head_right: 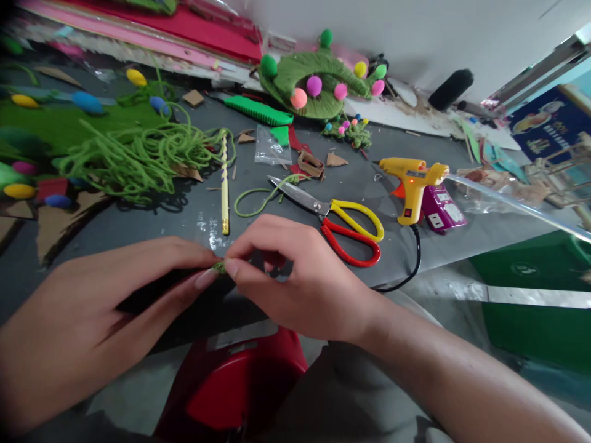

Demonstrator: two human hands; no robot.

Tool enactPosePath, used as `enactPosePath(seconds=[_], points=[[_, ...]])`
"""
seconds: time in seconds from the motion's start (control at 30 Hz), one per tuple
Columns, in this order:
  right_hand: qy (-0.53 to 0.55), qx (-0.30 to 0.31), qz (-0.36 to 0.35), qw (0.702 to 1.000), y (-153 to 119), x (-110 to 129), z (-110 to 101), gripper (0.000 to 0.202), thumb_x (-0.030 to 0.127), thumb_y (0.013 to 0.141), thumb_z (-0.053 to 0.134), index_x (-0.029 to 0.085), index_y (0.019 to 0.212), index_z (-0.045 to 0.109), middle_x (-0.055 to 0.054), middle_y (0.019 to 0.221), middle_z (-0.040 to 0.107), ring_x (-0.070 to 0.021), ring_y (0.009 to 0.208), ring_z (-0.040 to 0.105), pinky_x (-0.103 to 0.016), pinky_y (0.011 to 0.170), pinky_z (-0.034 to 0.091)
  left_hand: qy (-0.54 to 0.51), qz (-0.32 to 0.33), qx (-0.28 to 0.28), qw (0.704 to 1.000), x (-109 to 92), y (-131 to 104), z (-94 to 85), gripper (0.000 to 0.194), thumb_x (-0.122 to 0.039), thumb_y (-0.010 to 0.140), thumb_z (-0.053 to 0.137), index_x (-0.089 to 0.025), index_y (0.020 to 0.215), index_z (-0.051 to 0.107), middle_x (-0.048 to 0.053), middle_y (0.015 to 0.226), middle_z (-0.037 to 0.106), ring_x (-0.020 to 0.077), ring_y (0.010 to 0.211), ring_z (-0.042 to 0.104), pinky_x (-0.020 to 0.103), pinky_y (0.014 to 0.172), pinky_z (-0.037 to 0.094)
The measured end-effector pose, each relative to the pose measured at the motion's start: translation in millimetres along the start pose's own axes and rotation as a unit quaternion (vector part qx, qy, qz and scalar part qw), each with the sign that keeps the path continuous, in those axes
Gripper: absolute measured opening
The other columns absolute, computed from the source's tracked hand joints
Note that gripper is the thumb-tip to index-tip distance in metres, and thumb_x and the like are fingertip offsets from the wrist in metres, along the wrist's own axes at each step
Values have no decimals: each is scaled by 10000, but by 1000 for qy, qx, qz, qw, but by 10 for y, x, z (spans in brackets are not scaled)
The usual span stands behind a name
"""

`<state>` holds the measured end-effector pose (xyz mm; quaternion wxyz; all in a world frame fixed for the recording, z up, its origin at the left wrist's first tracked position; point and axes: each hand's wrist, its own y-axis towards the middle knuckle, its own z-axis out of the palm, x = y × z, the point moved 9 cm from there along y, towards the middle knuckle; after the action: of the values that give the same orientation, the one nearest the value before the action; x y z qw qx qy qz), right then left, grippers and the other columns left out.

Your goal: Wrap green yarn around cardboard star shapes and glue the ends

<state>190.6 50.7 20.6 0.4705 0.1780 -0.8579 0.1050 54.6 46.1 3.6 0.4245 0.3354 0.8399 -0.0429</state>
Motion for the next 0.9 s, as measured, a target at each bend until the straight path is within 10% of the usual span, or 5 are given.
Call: enactPosePath(seconds=[0.9], points=[[-65,-15,6,998,-15,-50,-188,132,201,960,621,210,1030,733,-31,1032,718,-165,922,656,-311,799,530,30,-23,-15,999,17,28,-27,146,-343,981,582,-330,1120,626,-44,1018,753,183,843,718,293,727,546]])
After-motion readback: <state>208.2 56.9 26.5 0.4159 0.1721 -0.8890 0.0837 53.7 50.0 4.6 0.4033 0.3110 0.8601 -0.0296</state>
